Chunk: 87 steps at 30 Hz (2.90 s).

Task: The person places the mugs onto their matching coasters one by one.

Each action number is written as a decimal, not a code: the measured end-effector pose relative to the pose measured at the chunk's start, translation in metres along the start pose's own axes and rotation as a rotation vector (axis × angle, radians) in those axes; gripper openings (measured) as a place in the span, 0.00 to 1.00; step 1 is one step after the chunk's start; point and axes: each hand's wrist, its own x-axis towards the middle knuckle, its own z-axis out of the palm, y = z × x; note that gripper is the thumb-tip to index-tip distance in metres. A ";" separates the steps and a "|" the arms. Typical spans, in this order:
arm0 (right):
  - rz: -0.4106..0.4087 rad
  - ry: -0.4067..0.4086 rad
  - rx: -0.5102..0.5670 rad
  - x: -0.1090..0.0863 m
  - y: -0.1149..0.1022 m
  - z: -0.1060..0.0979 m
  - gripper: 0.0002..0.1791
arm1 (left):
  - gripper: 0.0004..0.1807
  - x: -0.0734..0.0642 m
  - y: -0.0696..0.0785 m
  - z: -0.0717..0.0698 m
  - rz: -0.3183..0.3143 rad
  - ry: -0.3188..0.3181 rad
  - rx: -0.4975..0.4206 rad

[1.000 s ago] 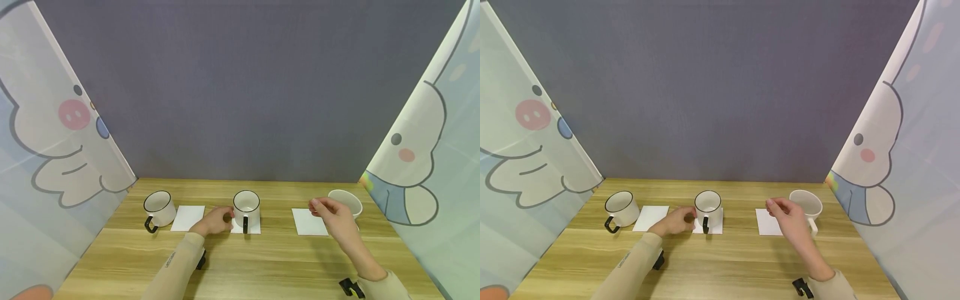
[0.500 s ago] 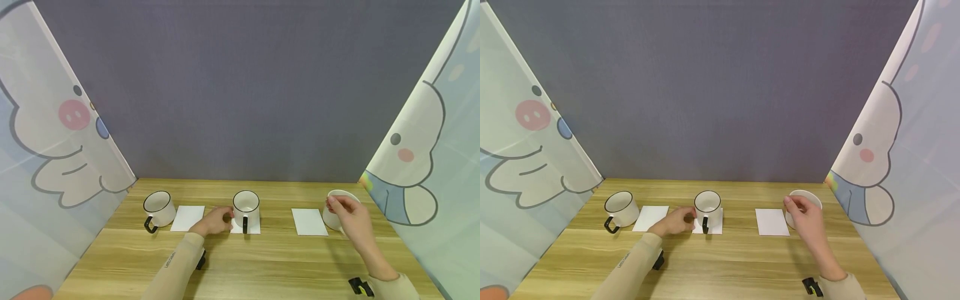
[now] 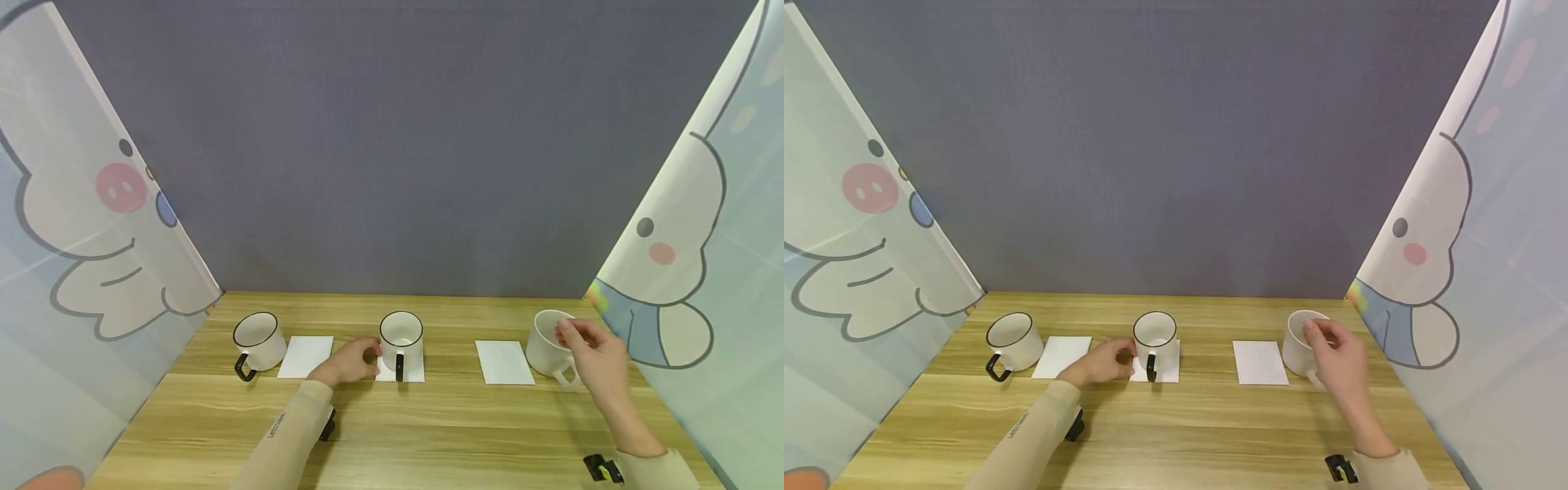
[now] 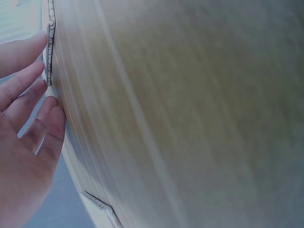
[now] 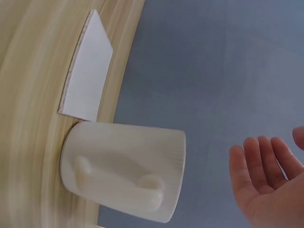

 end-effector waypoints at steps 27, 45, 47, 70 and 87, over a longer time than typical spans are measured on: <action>0.165 0.123 0.037 0.001 0.047 -0.019 0.17 | 0.13 0.000 0.000 -0.002 -0.001 -0.004 0.003; 0.321 0.008 -0.168 -0.006 0.068 -0.027 0.29 | 0.13 -0.001 0.001 -0.001 -0.005 0.003 0.006; 0.347 -0.026 -0.174 -0.006 0.071 -0.027 0.31 | 0.13 0.000 0.000 -0.001 -0.001 0.003 0.010; 0.445 -0.222 0.340 -0.012 0.084 -0.017 0.16 | 0.13 0.001 -0.003 0.001 0.000 0.005 -0.001; 0.461 -0.238 0.496 -0.013 0.087 -0.011 0.22 | 0.12 0.002 -0.004 0.002 0.021 0.015 0.004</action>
